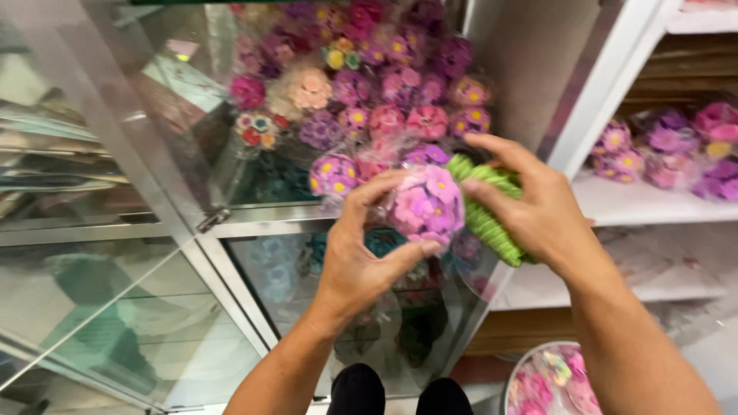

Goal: The person sits on the floor and wipes plastic-wrapped artificial flowers with a green cloth. They pick up the flowers from a metal tray, wipe them, and place them into a glass display cabinet.

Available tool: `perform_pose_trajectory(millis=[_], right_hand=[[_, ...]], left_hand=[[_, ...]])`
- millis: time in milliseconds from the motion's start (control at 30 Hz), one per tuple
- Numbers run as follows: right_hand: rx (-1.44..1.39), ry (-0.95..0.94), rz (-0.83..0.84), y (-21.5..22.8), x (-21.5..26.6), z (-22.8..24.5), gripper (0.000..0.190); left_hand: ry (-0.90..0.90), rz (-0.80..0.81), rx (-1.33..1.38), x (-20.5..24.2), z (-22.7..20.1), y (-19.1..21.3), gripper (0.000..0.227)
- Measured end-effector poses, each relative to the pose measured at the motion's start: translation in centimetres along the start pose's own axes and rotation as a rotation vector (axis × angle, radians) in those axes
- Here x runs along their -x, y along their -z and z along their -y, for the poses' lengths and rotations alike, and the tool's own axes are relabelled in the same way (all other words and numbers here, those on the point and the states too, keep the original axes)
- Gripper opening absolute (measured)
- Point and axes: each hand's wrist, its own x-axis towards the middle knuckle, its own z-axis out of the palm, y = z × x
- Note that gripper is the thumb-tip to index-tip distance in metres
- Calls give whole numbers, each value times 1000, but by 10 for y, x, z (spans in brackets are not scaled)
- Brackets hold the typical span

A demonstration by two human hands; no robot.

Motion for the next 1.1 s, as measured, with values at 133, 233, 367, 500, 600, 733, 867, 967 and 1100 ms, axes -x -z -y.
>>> perform_pose_trajectory(millis=[133, 233, 367, 500, 600, 733, 867, 967, 1100], right_hand=[[495, -266, 497, -12, -39, 45, 61], [654, -284, 621, -26, -66, 44, 56], [727, -148, 746, -49, -87, 58, 57], [715, -8, 877, -87, -98, 64, 71], [736, 40, 1048, -127, -114, 43, 95], [883, 137, 1115, -162, -124, 25, 89], [725, 157, 1155, -164, -130, 21, 62], [617, 123, 1126, -146, -142, 22, 59], [481, 25, 1086, -123, -149, 40, 63]], left_hand=[[-14, -112, -75, -25, -11, 30, 62], [29, -242, -17, -42, -7, 52, 64], [76, -333, 20, -50, 37, 78, 72], [153, -465, -29, -64, 51, 89, 71], [201, -541, -144, -76, 57, 94, 64], [272, -624, -47, -91, 69, 95, 66], [367, -732, -3, -113, 91, 107, 74], [297, -775, 66, -129, 124, 119, 71], [333, -818, 192, -150, 123, 113, 70]])
